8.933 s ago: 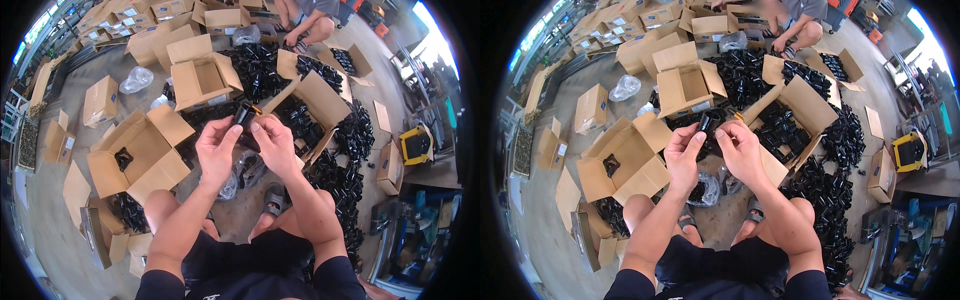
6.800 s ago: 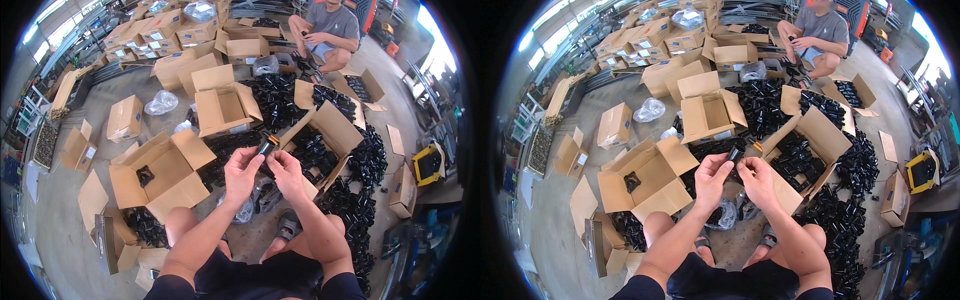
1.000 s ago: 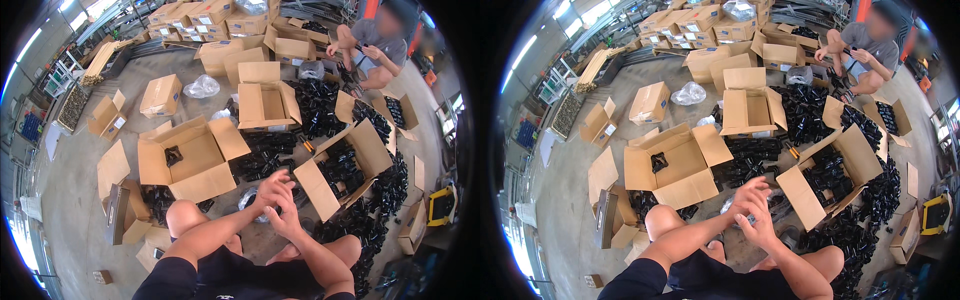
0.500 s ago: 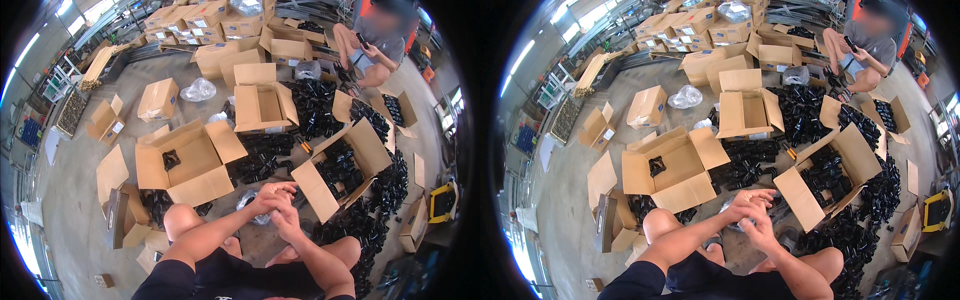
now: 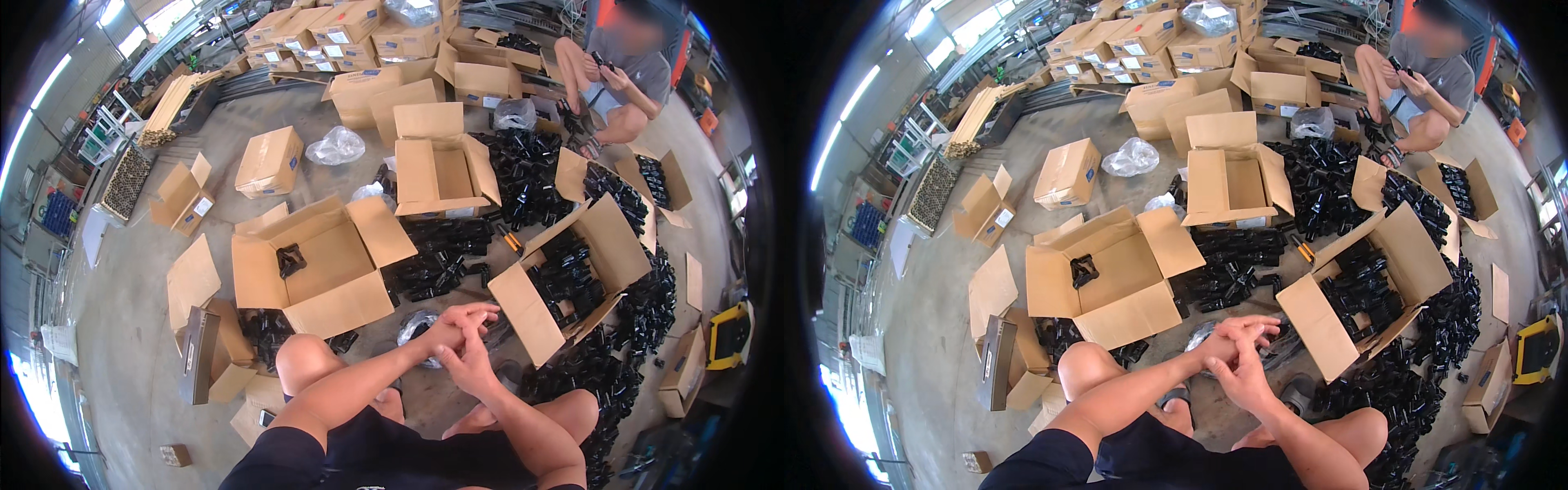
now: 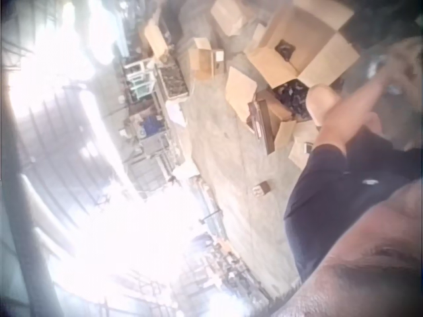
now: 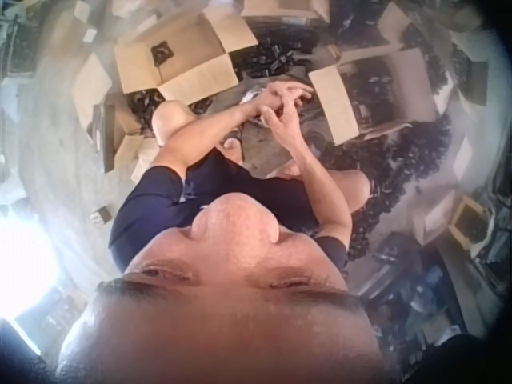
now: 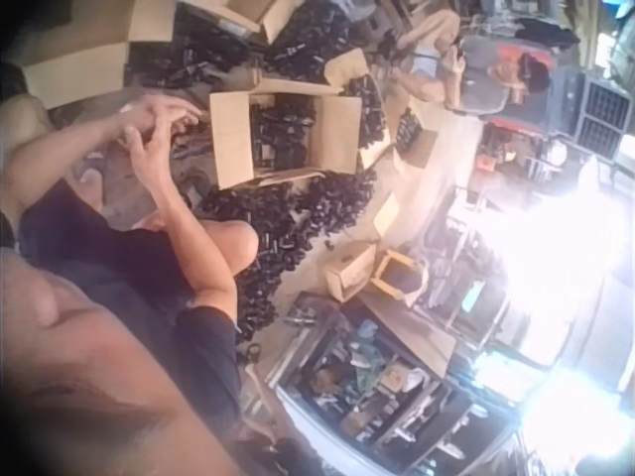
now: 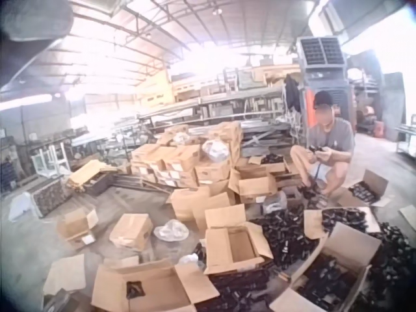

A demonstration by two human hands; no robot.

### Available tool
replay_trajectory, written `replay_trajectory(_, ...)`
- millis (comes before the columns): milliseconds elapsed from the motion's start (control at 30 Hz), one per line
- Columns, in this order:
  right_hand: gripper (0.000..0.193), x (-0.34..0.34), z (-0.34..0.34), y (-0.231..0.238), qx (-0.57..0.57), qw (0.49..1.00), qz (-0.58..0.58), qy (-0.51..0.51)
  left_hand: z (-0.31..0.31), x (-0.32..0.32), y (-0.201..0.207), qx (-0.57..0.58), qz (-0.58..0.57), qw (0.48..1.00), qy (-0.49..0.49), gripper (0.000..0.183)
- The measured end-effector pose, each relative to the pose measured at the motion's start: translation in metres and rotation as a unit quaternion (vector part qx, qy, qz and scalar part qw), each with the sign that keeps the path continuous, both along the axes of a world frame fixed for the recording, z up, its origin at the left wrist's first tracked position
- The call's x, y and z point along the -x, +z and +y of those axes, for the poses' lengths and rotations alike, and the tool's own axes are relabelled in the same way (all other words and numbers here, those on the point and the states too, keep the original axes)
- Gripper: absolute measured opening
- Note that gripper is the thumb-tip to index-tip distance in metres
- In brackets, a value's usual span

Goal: The person picks up a small black plastic component and inserts a small yellow connector piece into it by hand.

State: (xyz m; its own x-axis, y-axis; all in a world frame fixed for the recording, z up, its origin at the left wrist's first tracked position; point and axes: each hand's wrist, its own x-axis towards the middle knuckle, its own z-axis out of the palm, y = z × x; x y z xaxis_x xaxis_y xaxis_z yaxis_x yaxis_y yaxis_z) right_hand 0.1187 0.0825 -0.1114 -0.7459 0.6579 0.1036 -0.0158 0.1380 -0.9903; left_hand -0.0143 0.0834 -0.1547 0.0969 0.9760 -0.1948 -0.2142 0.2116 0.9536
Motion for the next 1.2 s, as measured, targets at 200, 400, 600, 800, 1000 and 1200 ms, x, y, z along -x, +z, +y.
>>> replay_trajectory(200, 0.063, 0.002, 0.025, 0.007, -0.028, 1.0, -0.003, -0.006, -0.001, 0.007, -0.005, 0.028, -0.164, 0.984, 0.06, 0.057)
replay_trajectory(400, 0.077, -0.008, 0.024, 0.001, 0.149, 0.979, -0.031, 0.132, -0.003, 0.011, 0.026, -0.009, -0.142, 0.986, -0.083, 0.067)
replay_trajectory(600, 0.068, -0.006, 0.008, 0.014, 0.108, 0.991, -0.072, 0.035, -0.008, -0.007, 0.033, 0.032, -0.07, 0.997, -0.009, 0.055)
replay_trajectory(800, 0.062, -0.007, 0.02, 0.028, -0.116, 0.988, -0.104, 0.016, -0.005, -0.005, 0.041, -0.007, 0.022, 1.0, 0.002, 0.05)
replay_trajectory(1000, 0.05, -0.017, 0.039, 0.018, -0.211, 0.968, -0.103, -0.083, -0.016, -0.001, 0.051, -0.028, -0.159, 0.986, 0.044, 0.046)
replay_trajectory(1200, 0.039, -0.024, 0.069, 0.014, 0.207, 0.961, 0.026, -0.183, -0.021, 0.0, 0.052, -0.053, -0.168, 0.984, -0.021, 0.054)
